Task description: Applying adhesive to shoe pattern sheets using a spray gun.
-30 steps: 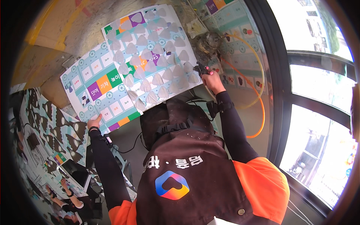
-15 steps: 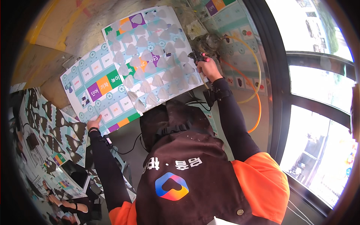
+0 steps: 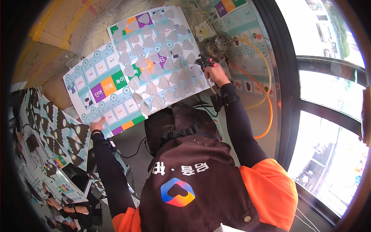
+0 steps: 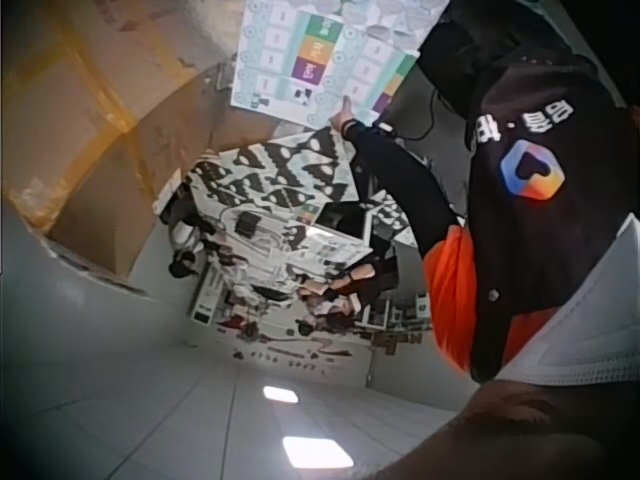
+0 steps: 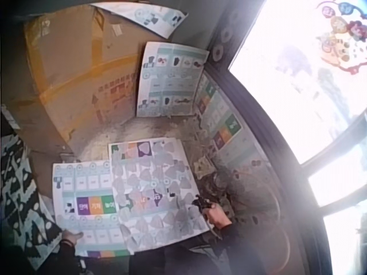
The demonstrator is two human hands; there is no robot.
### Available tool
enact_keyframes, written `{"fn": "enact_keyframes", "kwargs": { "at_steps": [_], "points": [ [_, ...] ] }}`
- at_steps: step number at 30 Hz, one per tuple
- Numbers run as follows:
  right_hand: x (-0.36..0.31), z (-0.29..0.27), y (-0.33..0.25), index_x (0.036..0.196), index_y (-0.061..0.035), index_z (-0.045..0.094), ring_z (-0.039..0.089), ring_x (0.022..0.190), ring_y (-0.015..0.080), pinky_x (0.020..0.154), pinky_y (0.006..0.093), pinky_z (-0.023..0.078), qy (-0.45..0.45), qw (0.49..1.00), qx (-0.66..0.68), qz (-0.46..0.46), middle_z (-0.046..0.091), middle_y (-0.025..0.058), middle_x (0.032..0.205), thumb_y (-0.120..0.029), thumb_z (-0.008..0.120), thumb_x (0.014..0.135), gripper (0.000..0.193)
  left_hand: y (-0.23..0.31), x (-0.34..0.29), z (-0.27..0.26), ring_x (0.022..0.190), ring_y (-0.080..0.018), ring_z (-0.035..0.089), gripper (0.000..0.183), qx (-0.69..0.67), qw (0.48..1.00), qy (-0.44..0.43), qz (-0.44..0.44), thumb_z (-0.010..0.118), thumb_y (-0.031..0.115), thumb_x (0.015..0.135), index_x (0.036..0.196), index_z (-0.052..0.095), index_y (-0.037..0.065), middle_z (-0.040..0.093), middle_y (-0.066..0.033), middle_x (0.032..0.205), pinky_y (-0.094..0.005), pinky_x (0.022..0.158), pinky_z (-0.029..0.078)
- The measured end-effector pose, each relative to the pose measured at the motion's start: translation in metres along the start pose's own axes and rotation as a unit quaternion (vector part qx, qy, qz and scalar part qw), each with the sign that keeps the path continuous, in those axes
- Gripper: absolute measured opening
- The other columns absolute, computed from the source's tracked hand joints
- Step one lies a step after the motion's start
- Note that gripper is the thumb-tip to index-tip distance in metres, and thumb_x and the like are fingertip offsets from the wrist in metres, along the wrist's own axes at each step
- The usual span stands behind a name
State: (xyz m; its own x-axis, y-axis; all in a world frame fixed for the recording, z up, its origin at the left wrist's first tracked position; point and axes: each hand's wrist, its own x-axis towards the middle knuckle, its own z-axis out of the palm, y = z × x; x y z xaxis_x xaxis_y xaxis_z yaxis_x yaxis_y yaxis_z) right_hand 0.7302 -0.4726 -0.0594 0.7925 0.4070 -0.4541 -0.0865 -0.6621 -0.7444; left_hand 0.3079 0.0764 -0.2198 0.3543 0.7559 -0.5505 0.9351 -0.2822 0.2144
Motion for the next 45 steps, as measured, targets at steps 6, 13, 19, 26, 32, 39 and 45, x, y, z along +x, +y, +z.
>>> {"fn": "enact_keyframes", "kwargs": {
  "at_steps": [6,13,19,26,32,39,45],
  "points": [
    [0.008,0.007,-0.008,0.072,-0.0025,0.058,0.052,0.047,0.0180,0.046,0.0318,0.039,0.069,0.996,0.024,-0.045,0.057,0.0058,0.057,-0.009,0.058,0.073,0.007,-0.008,0.007,0.005,0.073,-0.0293,0.071,0.078,0.002,1.000,0.001,-0.002,0.084,0.065,0.066,0.097,0.073,-0.006,0.074,-0.0179,0.085,-0.0393,0.072,0.054],
    [-0.007,0.003,-0.036,0.062,-0.0041,0.056,0.051,0.045,0.0168,0.046,0.0319,0.039,0.024,0.984,0.140,0.108,0.057,0.0053,0.055,-0.013,0.057,0.076,0.017,0.000,0.003,-0.001,0.098,-0.0330,0.071,0.071,0.014,0.996,-0.049,-0.069,0.087,0.057,0.067,0.102,0.074,-0.003,0.074,-0.0196,0.104,-0.0401,0.088,0.053],
    [0.001,0.000,-0.012,0.076,-0.0004,0.062,0.051,0.043,0.0159,0.044,0.0308,0.038,0.034,0.997,-0.030,0.056,0.058,0.0054,0.057,-0.011,0.057,0.074,0.012,0.012,-0.008,-0.009,0.098,-0.0343,0.071,0.072,-0.015,0.997,-0.050,-0.055,0.086,0.059,0.068,0.101,0.074,-0.003,0.074,-0.0200,0.102,-0.0405,0.088,0.053],
    [0.003,0.000,-0.019,0.062,-0.0031,0.056,0.059,0.056,0.0266,0.056,0.0382,0.046,0.080,0.996,-0.022,-0.041,0.057,0.0095,0.055,-0.008,0.056,0.076,0.016,0.015,-0.009,-0.011,0.099,-0.0341,0.071,0.071,-0.015,0.998,-0.045,-0.041,0.085,0.058,0.069,0.103,0.074,-0.003,0.074,-0.0198,0.103,-0.0401,0.088,0.052],
    [-0.002,0.000,-0.017,0.073,-0.0010,0.062,0.051,0.043,0.0148,0.043,0.0294,0.037,0.036,0.998,0.023,0.055,0.058,0.0049,0.056,-0.012,0.057,0.074,0.012,0.018,-0.013,-0.012,0.100,-0.0337,0.071,0.069,0.016,0.998,-0.041,-0.037,0.085,0.056,0.069,0.104,0.074,-0.003,0.074,-0.0192,0.104,-0.0396,0.088,0.052],
    [0.006,0.002,-0.009,0.057,-0.0037,0.054,0.059,0.055,0.0264,0.056,0.0373,0.046,0.058,0.996,-0.050,-0.050,0.058,0.0086,0.057,-0.011,0.056,0.076,0.020,0.018,-0.014,-0.013,0.099,-0.0334,0.071,0.069,0.006,0.999,-0.039,-0.029,0.085,0.057,0.070,0.103,0.074,-0.003,0.074,-0.0194,0.104,-0.0396,0.088,0.052],
    [-0.009,-0.002,-0.023,0.060,-0.0025,0.057,0.061,0.057,0.0227,0.053,0.0361,0.045,0.030,0.997,-0.019,0.061,0.061,0.0088,0.059,-0.013,0.059,0.076,0.019,0.011,-0.006,-0.007,0.098,-0.0341,0.071,0.069,0.010,0.998,-0.043,-0.054,0.085,0.057,0.068,0.102,0.075,-0.002,0.074,-0.0192,0.103,-0.0402,0.087,0.053]
  ]
}}
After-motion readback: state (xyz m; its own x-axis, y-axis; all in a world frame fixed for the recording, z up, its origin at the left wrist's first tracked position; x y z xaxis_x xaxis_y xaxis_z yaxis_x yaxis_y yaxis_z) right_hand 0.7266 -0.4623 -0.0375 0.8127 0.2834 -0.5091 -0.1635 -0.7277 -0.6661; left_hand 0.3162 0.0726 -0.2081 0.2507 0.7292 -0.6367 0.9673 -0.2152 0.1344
